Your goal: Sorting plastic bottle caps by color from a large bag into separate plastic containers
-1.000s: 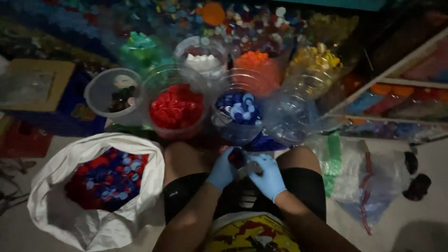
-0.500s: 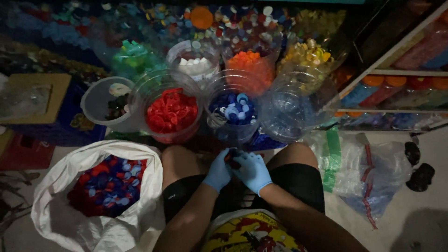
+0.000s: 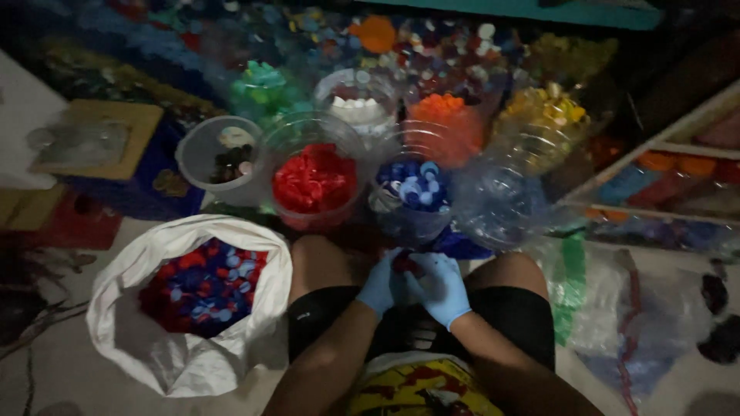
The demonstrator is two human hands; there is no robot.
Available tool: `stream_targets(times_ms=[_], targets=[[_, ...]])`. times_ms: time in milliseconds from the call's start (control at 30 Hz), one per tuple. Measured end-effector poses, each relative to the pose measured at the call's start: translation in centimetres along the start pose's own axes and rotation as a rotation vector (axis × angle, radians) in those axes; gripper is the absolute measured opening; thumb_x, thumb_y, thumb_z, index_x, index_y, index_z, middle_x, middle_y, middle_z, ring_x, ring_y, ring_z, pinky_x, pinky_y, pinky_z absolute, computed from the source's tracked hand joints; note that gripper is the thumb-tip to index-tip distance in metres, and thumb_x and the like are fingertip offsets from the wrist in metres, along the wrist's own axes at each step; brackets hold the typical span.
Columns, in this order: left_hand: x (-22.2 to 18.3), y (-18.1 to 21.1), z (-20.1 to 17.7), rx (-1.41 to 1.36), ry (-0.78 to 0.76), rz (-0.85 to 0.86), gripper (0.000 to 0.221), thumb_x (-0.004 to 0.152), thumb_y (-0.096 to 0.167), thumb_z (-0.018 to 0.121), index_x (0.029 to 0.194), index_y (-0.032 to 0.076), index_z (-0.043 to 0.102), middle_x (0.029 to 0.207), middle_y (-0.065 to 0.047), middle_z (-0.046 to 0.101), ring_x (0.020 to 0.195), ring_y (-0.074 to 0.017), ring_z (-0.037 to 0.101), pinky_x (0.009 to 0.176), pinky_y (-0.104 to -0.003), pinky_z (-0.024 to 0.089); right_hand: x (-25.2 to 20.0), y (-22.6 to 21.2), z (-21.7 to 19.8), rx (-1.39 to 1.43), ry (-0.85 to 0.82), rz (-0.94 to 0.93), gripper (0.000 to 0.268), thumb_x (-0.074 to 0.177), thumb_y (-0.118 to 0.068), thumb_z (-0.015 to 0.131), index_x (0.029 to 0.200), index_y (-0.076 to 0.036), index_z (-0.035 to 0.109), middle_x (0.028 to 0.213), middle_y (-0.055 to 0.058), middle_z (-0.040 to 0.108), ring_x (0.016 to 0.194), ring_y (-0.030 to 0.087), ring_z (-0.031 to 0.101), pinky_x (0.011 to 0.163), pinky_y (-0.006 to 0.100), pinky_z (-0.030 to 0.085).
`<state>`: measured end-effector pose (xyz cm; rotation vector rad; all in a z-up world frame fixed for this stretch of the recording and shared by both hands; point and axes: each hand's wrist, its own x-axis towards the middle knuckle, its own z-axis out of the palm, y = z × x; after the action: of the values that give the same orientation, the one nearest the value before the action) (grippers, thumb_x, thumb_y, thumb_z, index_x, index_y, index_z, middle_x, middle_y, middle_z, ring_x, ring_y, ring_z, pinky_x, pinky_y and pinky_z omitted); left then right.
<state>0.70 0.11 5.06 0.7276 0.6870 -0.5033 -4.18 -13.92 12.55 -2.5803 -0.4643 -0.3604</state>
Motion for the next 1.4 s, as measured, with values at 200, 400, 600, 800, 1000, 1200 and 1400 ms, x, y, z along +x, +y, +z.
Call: stream_targets(times_ms=[200, 400, 600, 800, 1000, 1200, 1400], targets=[[3.0, -1.2, -0.9, -0.177, -0.016, -0.091, 0.077, 0.096, 0.04, 0.075, 0.159, 0.018, 0.035, 0.165, -0.019, 0.027, 0.146, -0.0377, 0.037, 0.115, -0.057, 0.04, 5.4, -4.0, -0.9, 0.197, 0.066, -0.208, 0.044, 0.085, -0.031, 0.076, 0.124, -0.012, 0.073, 0.103, 0.014, 0.075, 0.094, 0.039, 0.068, 0.087, 0.046, 0.054], [5.0, -2.3, -2.0, -0.396, -0.063, -0.206, 0.066, 0.103, 0.035, 0.068, 0.158, 0.022, 0.035, 0.166, -0.012, 0.026, 0.151, -0.033, 0.031, 0.121, -0.059, 0.034, 13.4, -8.7, 0.7, 0.19, 0.175, -0.352, 0.036, 0.089, -0.023, 0.08, 0.123, -0.011, 0.074, 0.107, 0.014, 0.074, 0.101, 0.036, 0.068, 0.092, 0.046, 0.053], [4.4, -3.0, -2.5, 0.711, -0.581, 0.68, 0.041, 0.089, 0.011, 0.069, 0.126, 0.005, 0.052, 0.119, -0.01, 0.059, 0.099, -0.0223, 0.057, 0.091, -0.037, 0.047, 19.9, -8.6, 5.6, 0.126, 0.283, -0.453, 0.037, 0.089, -0.027, 0.079, 0.123, -0.013, 0.074, 0.102, 0.014, 0.075, 0.097, 0.036, 0.07, 0.088, 0.044, 0.055], [18.1, -6.6, -5.0, -0.259, -0.174, -0.332, 0.086, 0.107, 0.06, 0.048, 0.166, 0.019, 0.002, 0.173, -0.007, 0.003, 0.159, -0.0296, 0.009, 0.132, -0.051, 0.007, 22.4, -8.8, 8.9, 0.108, 0.284, -0.371, 0.036, 0.094, -0.034, 0.08, 0.122, -0.012, 0.077, 0.106, 0.012, 0.077, 0.1, 0.027, 0.073, 0.094, 0.037, 0.057], [12.1, -5.6, -4.3, 0.439, -0.243, 0.286, 0.07, 0.098, 0.036, 0.057, 0.153, 0.011, 0.022, 0.152, -0.013, 0.03, 0.135, -0.0332, 0.034, 0.112, -0.046, 0.028, 21.6, -10.2, 7.3, 0.134, 0.238, -0.383, 0.036, 0.093, -0.028, 0.082, 0.122, -0.008, 0.076, 0.108, 0.018, 0.076, 0.102, 0.034, 0.072, 0.095, 0.044, 0.058], [4.2, -3.8, -4.3, 1.286, -0.306, 1.047, 0.054, 0.089, 0.007, 0.068, 0.138, 0.002, 0.047, 0.128, -0.019, 0.063, 0.105, -0.0367, 0.065, 0.089, -0.04, 0.052, 20.6, -9.5, 5.3, 0.188, 0.256, -0.402, 0.037, 0.091, -0.025, 0.083, 0.123, -0.007, 0.076, 0.108, 0.019, 0.076, 0.101, 0.037, 0.072, 0.091, 0.043, 0.059], [-0.6, -1.4, -2.6, 0.92, -0.517, 0.802, 0.062, 0.08, -0.003, 0.059, 0.14, 0.004, 0.048, 0.137, -0.015, 0.06, 0.119, -0.0323, 0.061, 0.1, -0.038, 0.049, 16.5, -6.4, 2.2, 0.051, 0.308, -0.337, 0.044, 0.087, -0.029, 0.083, 0.127, -0.014, 0.074, 0.11, 0.018, 0.075, 0.105, 0.038, 0.068, 0.085, 0.047, 0.053]])
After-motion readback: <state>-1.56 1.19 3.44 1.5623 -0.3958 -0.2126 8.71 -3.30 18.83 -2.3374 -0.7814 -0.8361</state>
